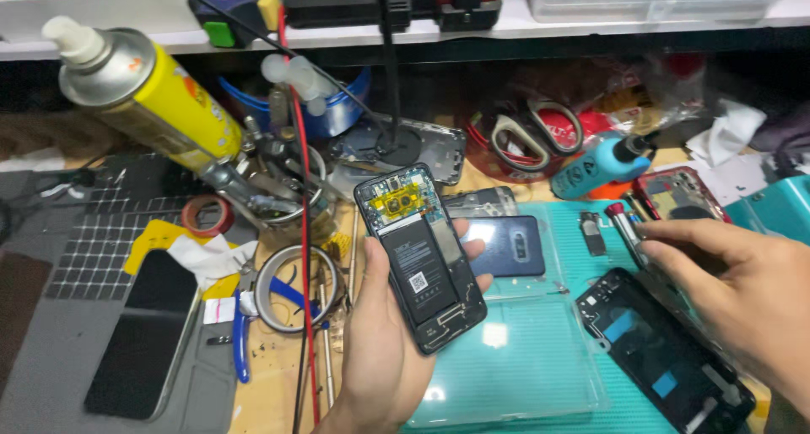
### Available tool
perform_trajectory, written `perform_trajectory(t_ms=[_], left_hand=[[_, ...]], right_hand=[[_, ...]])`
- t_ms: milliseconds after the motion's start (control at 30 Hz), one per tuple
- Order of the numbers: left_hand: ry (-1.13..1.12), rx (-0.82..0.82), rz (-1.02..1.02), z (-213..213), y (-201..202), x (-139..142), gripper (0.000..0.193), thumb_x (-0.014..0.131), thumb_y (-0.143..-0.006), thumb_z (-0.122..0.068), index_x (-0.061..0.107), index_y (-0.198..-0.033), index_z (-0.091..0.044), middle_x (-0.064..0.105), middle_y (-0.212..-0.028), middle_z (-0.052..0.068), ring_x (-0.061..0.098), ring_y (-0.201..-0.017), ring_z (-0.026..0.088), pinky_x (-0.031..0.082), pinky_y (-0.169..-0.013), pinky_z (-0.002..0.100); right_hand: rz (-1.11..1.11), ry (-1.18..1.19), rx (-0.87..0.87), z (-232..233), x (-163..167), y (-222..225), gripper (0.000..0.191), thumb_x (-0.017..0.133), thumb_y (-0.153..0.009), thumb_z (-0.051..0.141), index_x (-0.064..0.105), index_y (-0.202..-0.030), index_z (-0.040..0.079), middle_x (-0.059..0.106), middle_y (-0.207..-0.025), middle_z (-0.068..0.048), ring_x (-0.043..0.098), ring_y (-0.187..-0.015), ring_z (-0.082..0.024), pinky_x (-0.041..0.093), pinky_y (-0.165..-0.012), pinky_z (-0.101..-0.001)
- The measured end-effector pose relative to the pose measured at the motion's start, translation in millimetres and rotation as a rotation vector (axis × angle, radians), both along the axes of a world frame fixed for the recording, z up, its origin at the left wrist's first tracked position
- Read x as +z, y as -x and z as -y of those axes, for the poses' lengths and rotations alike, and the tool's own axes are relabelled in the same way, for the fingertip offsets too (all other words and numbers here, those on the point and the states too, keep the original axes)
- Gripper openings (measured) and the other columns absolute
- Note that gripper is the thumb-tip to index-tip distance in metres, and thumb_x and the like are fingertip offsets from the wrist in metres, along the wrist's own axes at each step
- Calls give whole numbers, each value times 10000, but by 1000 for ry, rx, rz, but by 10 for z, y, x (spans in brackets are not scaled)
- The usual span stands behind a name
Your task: The person repairs a disassembled smartphone at a workbench. They hold the open phone, use a spudger tool to work on internal components near the battery, manipulate small parts with tweezers, and use scissors and a pry tool on the phone's frame and internals.
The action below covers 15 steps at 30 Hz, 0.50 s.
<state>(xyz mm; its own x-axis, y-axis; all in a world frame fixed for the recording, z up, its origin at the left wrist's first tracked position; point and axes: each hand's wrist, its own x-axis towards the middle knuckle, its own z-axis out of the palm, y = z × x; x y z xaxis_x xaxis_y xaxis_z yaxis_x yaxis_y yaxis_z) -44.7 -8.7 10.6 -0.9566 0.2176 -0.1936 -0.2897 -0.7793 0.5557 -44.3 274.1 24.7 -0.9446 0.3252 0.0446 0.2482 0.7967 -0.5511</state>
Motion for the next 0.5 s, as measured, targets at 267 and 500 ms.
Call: perform_trajectory(t_ms=[267,500], left_hand=[[106,-137,136,-497,-25,146,664,307,-1005,-528,608,-1283,-6,715,-1182,143,697,-998,231,591,-855,390],[161,-231,168,-1076,-67,291,623,409,-977,-519,627,-1230,8,725,-1084,107,712,-949,178,590,-807,345]], right_hand=[[33,-171,11,-304,59,-112,263,789,-861,241,802,-1075,89,788,-954,-145,753,-793,-267,569,-769,-361],[37,-94,-61,-483,94,-429,277,734,-833,188,789,-1086,90,784,-960,-150,760,-785,-275,565,-763,-369]])
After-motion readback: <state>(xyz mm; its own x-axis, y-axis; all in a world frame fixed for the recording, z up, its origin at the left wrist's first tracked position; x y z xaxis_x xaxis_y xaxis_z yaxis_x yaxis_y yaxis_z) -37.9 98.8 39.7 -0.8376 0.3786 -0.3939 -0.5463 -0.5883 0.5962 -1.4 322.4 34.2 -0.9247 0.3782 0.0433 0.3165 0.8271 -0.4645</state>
